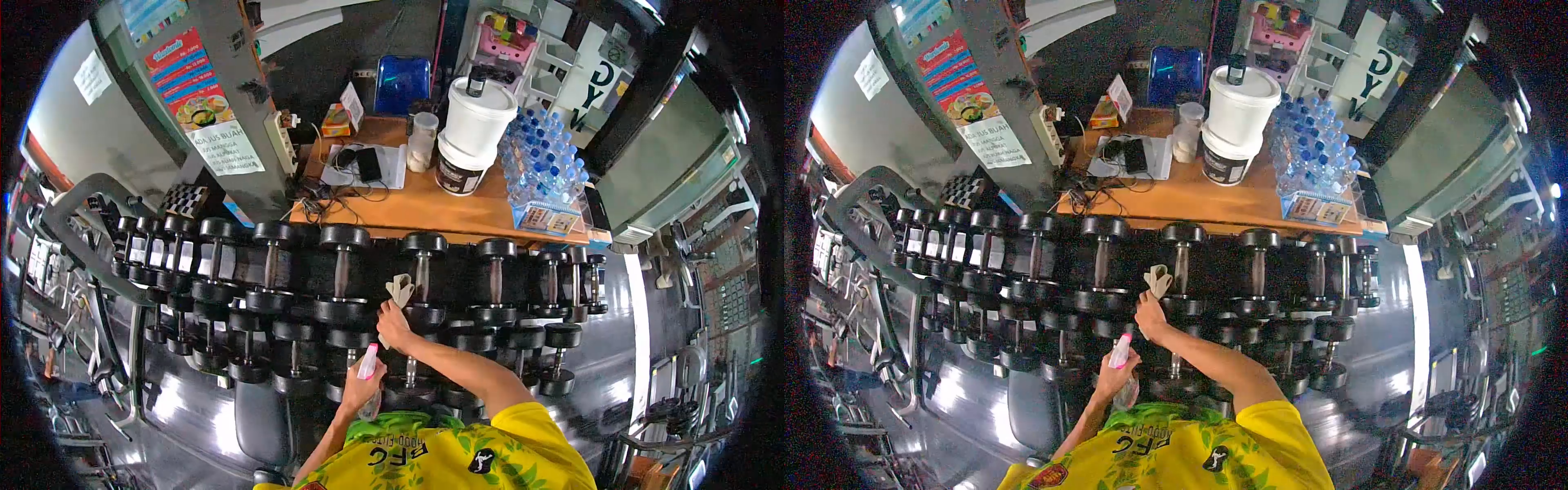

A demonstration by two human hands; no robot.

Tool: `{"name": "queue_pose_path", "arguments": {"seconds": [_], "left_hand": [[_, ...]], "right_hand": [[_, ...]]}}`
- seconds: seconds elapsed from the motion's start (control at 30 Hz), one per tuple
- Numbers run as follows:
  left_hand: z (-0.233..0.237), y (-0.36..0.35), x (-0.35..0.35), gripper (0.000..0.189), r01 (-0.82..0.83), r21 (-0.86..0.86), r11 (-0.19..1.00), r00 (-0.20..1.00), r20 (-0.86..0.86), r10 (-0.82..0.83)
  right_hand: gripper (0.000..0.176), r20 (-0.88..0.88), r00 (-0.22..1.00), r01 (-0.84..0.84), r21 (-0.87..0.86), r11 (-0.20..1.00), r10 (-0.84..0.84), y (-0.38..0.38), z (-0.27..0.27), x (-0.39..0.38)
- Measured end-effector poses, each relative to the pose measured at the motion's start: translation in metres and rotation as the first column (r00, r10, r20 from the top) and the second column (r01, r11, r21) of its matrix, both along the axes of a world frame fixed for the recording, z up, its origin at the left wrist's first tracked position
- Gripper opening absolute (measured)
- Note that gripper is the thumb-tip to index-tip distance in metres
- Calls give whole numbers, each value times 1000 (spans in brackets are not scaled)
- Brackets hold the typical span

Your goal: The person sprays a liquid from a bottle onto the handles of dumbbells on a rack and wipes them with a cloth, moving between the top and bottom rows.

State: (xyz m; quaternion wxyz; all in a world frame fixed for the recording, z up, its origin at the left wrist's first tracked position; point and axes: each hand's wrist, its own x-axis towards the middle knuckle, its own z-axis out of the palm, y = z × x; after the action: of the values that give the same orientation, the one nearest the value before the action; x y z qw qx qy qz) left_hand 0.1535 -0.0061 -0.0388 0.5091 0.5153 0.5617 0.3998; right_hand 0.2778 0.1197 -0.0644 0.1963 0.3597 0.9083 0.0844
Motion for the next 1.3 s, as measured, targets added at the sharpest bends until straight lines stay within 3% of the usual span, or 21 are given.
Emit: {"name": "queue_pose_path", "arguments": {"seconds": [0.07,0.2,0.27,0.3,0.37,0.4,0.47,0.5,0.53,0.63,0.67,0.73,0.8,0.87,0.93,0.97,1.0,1.07,1.13,1.23,1.3], "left_hand": [[22,1,3,11,-28,-163,986,995,85,42],[18,2,3,12,6,-180,984,992,123,17],[19,2,4,11,3,-231,973,984,172,38],[19,3,5,11,7,-233,973,985,171,34],[20,5,7,10,6,-254,967,981,190,44],[20,6,8,10,12,-256,967,982,188,37],[21,7,11,10,-12,-261,965,986,157,54],[21,8,11,10,-5,-265,964,987,151,46],[21,9,12,10,20,-262,965,991,136,16],[20,8,16,9,44,-247,968,988,155,-5],[20,9,18,9,30,-221,975,981,194,14],[21,9,16,8,30,-241,970,981,194,18],[28,9,19,8,-13,-263,965,973,219,73],[31,10,18,7,-34,-231,972,970,227,87],[34,10,22,4,-83,-251,964,952,266,151],[27,9,19,4,-71,-200,977,968,222,116],[27,10,18,3,-58,-150,987,981,174,85],[29,8,19,4,-74,-163,984,979,176,103],[27,5,19,4,-98,-164,981,971,201,131],[30,1,18,8,-105,-167,980,971,194,137],[31,0,16,6,-110,-176,978,971,191,144]], "right_hand": [[19,-61,997,52,14,999,-51,-4,6,5],[11,-395,916,-34,110,993,75,-17,28,52],[12,-720,688,-49,86,995,96,-25,44,85],[12,-721,687,-45,84,995,92,-30,40,104],[25,-788,582,148,-140,979,-201,-51,24,132],[25,-789,578,154,-142,978,-206,-59,3,137],[36,-915,14,456,-353,817,-403,-70,-42,142],[36,-839,-206,470,-536,701,-504,-73,-45,138],[36,-835,-216,474,-543,693,-506,-74,-57,135],[34,-535,-580,333,-844,421,-614,-69,-61,125],[34,-534,-587,333,-844,419,-609,-64,-45,121],[32,-968,67,613,-152,776,-243,-55,-18,112],[23,-930,319,372,-56,926,-185,-43,19,96],[14,-839,540,276,106,955,-63,-29,38,68],[16,-622,783,161,245,956,27,-12,-9,39],[19,-446,893,140,155,978,-57,-10,-7,25],[19,-450,891,136,156,978,-52,-8,-2,19],[20,-174,978,122,53,991,-111,-4,6,10],[19,-254,956,146,-34,989,-150,-2,10,16],[16,-668,744,43,48,998,0,-9,10,56],[11,-745,666,76,105,991,28,-21,31,82]]}}
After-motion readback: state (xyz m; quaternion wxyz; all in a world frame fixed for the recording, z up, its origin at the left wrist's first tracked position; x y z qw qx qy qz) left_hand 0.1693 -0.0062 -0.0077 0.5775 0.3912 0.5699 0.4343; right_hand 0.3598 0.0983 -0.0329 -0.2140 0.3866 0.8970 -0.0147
